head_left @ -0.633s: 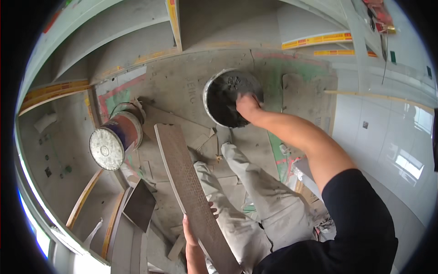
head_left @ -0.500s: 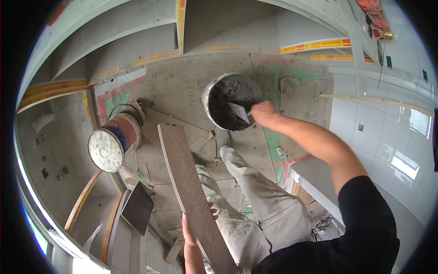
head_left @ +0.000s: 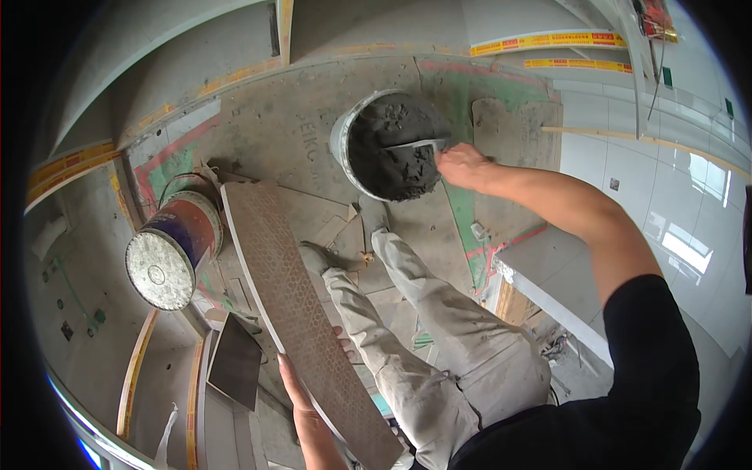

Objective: Cutting tiles with an angle grinder and applying mortar to install them in a renovation area.

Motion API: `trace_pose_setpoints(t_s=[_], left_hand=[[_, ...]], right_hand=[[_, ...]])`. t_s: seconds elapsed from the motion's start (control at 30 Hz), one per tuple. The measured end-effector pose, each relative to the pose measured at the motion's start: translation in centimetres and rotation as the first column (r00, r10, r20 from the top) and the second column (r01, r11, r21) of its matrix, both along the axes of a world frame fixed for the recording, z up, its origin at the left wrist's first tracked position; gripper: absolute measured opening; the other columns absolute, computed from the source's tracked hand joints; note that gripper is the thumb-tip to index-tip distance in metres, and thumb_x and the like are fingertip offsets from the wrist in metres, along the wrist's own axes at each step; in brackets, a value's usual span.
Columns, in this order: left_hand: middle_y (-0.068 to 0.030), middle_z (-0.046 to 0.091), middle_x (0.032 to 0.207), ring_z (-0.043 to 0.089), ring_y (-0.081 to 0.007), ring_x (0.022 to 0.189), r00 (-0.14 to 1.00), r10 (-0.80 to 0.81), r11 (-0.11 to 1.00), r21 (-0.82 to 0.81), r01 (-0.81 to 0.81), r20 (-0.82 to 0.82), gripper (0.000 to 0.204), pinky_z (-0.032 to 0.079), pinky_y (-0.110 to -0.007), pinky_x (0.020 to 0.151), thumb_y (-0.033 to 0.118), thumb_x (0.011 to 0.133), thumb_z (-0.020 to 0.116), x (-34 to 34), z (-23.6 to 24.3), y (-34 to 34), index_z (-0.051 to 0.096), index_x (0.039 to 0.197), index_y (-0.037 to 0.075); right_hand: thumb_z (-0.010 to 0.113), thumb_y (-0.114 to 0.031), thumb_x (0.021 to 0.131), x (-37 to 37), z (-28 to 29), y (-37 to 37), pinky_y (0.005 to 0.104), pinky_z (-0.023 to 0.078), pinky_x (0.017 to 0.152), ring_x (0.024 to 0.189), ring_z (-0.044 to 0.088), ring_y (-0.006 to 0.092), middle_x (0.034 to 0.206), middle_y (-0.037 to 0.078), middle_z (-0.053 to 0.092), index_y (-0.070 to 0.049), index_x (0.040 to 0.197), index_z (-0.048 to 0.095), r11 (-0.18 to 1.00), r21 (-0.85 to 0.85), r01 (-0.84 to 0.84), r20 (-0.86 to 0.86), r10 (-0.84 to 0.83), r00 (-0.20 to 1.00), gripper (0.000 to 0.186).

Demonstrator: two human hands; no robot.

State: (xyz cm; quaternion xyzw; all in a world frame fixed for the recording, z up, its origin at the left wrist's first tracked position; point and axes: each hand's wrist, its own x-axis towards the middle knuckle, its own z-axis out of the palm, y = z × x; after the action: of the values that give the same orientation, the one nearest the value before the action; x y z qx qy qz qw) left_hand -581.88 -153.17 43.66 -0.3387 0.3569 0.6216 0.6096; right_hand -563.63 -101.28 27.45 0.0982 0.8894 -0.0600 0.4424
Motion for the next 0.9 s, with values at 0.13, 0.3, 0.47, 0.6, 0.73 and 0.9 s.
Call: trace_pose_setpoints(t_s=[0.13,0.3,0.47,0.6,0.73,0.9], left_hand=[[-0.0274,0.068,0.147,0.073,-0.0392,0.125,0.983,-0.108,0.992,-0.086,0.096,-0.15,0.107,0.059,-0.052,0.109,0.083,0.101,0.053,-0.9,-1.5,-0.3,0.048,0.166,-0.002],[-0.0276,0.069,0.147,0.071,-0.04,0.13,0.949,-0.159,0.987,-0.077,0.143,-0.272,0.105,0.057,-0.051,0.113,0.076,0.097,0.063,-0.9,-4.0,0.1,0.05,0.165,-0.003],[-0.0286,0.07,0.145,0.071,-0.0404,0.129,0.955,-0.068,0.998,-0.024,0.064,-0.287,0.105,0.055,-0.05,0.115,0.075,0.097,0.068,-0.8,-3.8,3.6,0.05,0.164,-0.004],[-0.0294,0.07,0.143,0.071,-0.0404,0.126,0.958,-0.028,0.999,0.009,0.032,-0.286,0.113,0.055,-0.05,0.115,0.084,0.095,0.068,-0.2,-4.4,5.1,0.048,0.165,-0.003],[-0.0296,0.068,0.145,0.07,-0.0399,0.127,0.942,-0.04,0.999,0.019,0.049,-0.333,0.125,0.057,-0.051,0.112,0.095,0.091,0.062,-1.5,-4.8,5.9,0.045,0.167,-0.002],[-0.029,0.066,0.15,0.069,-0.0402,0.132,0.928,-0.004,0.999,0.049,0.024,-0.374,0.129,0.057,-0.052,0.113,0.099,0.089,0.059,-3.1,-4.3,8.0,0.042,0.17,0.0]], right_hand=[[0.065,-0.031,0.107,2.0,-4.4,-5.3,0.0533,0.066,0.086,0.095,0.083,0.0419,0.105,0.026,0.083,0.007,0.109,0.08,0.896,-0.203,0.396,0.113,-0.38,0.918,0.041],[0.07,-0.043,0.107,0.4,-6.0,-5.9,0.0517,0.062,0.063,0.068,0.076,0.0368,0.08,0.021,0.075,0.009,0.099,0.075,0.545,-0.271,0.793,0.331,-0.721,0.609,0.052],[0.07,-0.037,0.111,2.4,-5.8,-6.8,0.0401,0.049,0.045,0.049,0.06,0.0175,0.065,0.005,0.06,0.0,0.09,0.068,-0.177,-0.405,0.897,0.58,-0.808,0.103,0.043],[0.066,-0.042,0.116,4.8,-0.1,-6.1,0.0331,0.045,0.043,0.045,0.054,0.012,0.065,0.001,0.057,-0.001,0.106,0.067,-0.245,-0.481,0.842,0.603,-0.789,0.115,0.042],[0.055,-0.04,0.122,3.0,7.2,-9.2,0.0312,0.044,0.044,0.048,0.052,0.0095,0.066,0.0,0.056,0.002,0.121,0.068,-0.303,-0.624,0.721,0.544,-0.83,0.121,0.044],[0.052,-0.026,0.122,0.8,22.6,-16.1,0.0269,0.044,0.052,0.055,0.053,0.0082,0.078,0.003,0.06,0.003,0.139,0.062,-0.148,-0.892,0.427,0.195,-0.978,0.068,0.035]])
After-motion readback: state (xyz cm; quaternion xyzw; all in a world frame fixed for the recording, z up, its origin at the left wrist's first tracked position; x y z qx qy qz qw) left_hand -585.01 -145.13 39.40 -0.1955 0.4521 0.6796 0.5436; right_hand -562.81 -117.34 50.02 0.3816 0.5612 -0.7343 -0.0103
